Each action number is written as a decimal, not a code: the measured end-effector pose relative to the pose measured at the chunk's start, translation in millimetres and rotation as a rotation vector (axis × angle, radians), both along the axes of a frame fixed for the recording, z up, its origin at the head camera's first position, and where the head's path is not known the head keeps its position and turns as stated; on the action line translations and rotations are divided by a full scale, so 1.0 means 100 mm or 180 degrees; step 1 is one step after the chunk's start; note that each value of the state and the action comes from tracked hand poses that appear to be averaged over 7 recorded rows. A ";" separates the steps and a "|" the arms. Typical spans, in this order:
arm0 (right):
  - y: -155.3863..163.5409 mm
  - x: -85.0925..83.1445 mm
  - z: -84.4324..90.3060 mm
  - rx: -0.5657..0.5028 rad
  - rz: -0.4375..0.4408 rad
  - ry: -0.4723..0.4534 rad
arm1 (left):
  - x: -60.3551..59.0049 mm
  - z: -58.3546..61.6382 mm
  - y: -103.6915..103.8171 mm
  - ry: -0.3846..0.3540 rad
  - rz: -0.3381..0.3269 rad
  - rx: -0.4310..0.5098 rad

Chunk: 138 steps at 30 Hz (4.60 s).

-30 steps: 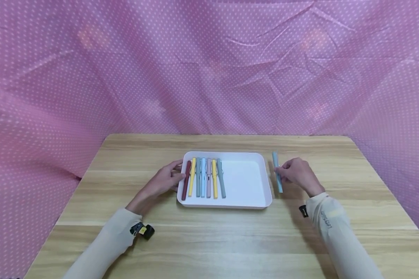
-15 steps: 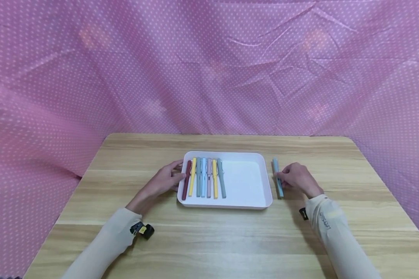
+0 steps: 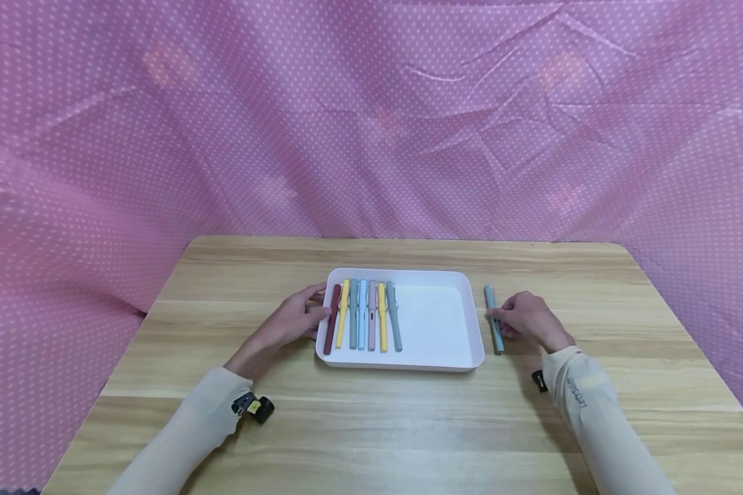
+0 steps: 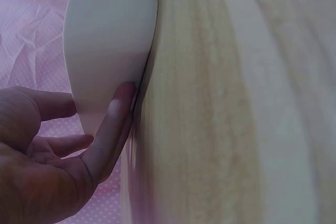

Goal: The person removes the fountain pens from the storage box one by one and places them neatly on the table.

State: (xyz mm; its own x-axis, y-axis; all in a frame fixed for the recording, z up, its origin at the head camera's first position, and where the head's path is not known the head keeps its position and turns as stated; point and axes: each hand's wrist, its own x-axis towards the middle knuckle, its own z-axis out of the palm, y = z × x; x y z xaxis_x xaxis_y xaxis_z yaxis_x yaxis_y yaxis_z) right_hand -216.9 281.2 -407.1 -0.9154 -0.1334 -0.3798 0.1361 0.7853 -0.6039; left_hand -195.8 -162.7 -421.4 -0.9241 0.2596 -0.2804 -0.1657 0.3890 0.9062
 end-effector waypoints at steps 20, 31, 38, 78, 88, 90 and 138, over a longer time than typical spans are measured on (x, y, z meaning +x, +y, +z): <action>0.01 -0.01 -0.03 -0.0081 -0.0119 -0.0143 | 0.00 0.02 0.00 -0.0065 0.0040 -0.0083; 0.02 -0.03 -0.03 -0.0026 -0.0133 -0.0201 | -0.01 0.01 0.00 -0.0067 0.0025 -0.0037; 0.02 -0.01 -0.02 0.0013 -0.0092 -0.0151 | -0.01 0.00 0.00 -0.0047 0.0010 -0.0024; -0.01 -0.01 0.50 -0.0941 -0.0200 0.0230 | -0.01 -0.01 0.00 -0.0018 0.0027 -0.0107; -0.21 -0.04 0.59 -0.0937 -0.0053 0.0363 | 0.01 -0.03 0.01 -0.0059 0.0056 -0.0098; -0.26 -0.06 0.60 -0.0878 -0.0019 0.0352 | 0.01 -0.02 0.01 -0.0053 0.0052 -0.0096; -1.55 -0.30 0.33 -0.0350 0.0451 -0.0405 | 0.00 -0.03 -0.01 -0.0047 0.0035 0.0130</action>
